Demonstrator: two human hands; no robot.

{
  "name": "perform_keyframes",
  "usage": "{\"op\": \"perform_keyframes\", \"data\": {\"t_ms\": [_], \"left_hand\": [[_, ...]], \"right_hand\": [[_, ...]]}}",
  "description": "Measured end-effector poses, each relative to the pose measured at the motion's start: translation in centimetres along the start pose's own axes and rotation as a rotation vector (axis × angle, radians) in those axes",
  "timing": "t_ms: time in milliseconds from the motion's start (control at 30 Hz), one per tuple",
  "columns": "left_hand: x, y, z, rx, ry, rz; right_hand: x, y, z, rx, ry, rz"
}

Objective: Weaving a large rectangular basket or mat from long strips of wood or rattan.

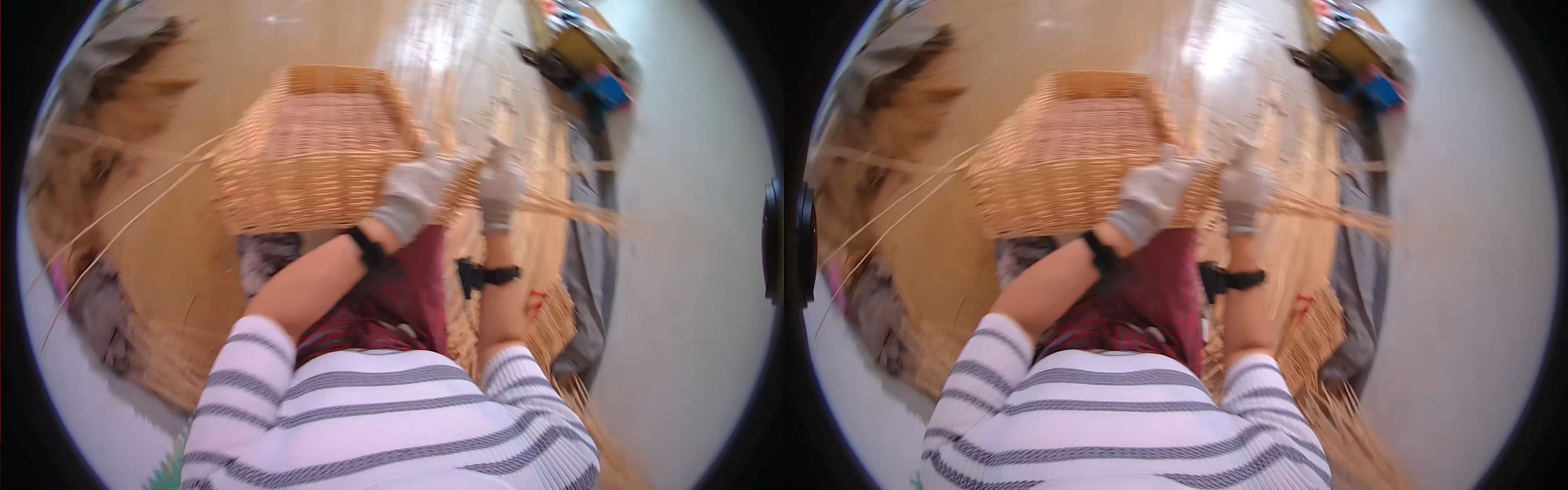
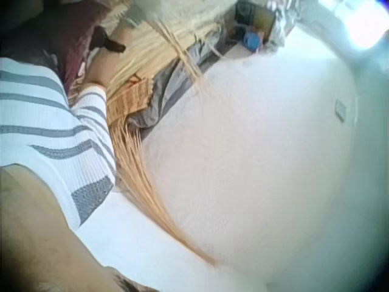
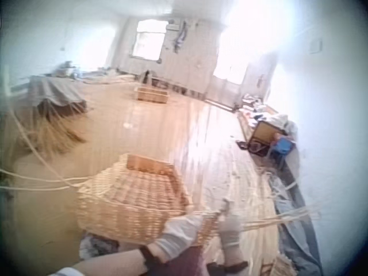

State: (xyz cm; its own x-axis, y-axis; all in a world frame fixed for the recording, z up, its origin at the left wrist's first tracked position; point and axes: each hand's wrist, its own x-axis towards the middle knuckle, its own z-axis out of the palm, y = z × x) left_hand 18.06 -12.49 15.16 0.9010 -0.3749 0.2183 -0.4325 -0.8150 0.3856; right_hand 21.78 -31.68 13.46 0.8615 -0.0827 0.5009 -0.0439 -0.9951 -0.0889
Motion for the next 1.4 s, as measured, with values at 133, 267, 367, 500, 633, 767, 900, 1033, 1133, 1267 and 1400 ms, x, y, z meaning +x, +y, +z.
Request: {"op": "perform_keyframes", "data": {"t_ms": [133,267,367,500,633,767,900,1033,1133,1267,1400], "left_hand": [[-5.6,-3.3,-4.3,-0.56,0.099,0.203],[-14.1,-10.8,-9.9,-0.476,0.833,0.226],[-15.8,-16.0,-12.1,-0.92,1.342,-0.037],[-16.1,-20.5,-12.7,-1.02,1.483,-0.076],[-16.5,-25.0,-11.2,-1.595,1.246,0.186],[-17.1,-27.9,-9.5,-1.198,0.71,-0.077],[-17.5,-26.8,-9.1,-1.017,0.662,-0.042],[-17.4,-25.5,-10.4,-0.454,0.766,0.053],[-18.0,-25.6,-11.5,-0.281,0.592,-0.029],[-19.3,-25.4,-11.0,-0.286,0.648,-0.061],[-19.4,-24.6,-8.6,-0.619,0.883,-0.183]], "right_hand": [[-1.3,-2.1,-1.3,0.401,0.126,0.05],[-1.9,-9.2,-4.5,1.189,0.232,0.067],[-3.3,-18.7,-6.2,1.943,-0.108,-0.172],[-3.8,-33.1,-7.1,1.644,-0.113,-0.561],[-3.9,-39.5,-8.7,1.482,-0.142,-0.732],[-5.3,-38.9,-7.8,1.158,-0.494,-0.912],[-7.5,-38.5,-4.3,1.149,-0.358,-1.14],[-8.6,-38.7,-3.1,1.226,-0.25,-1.126],[-8.9,-37.6,-4.3,1.179,-0.393,-0.979],[-9.5,-39.2,-5.7,1.257,-0.37,-0.834],[-9.3,-45.4,-4.3,1.363,-0.333,-0.6]]}}
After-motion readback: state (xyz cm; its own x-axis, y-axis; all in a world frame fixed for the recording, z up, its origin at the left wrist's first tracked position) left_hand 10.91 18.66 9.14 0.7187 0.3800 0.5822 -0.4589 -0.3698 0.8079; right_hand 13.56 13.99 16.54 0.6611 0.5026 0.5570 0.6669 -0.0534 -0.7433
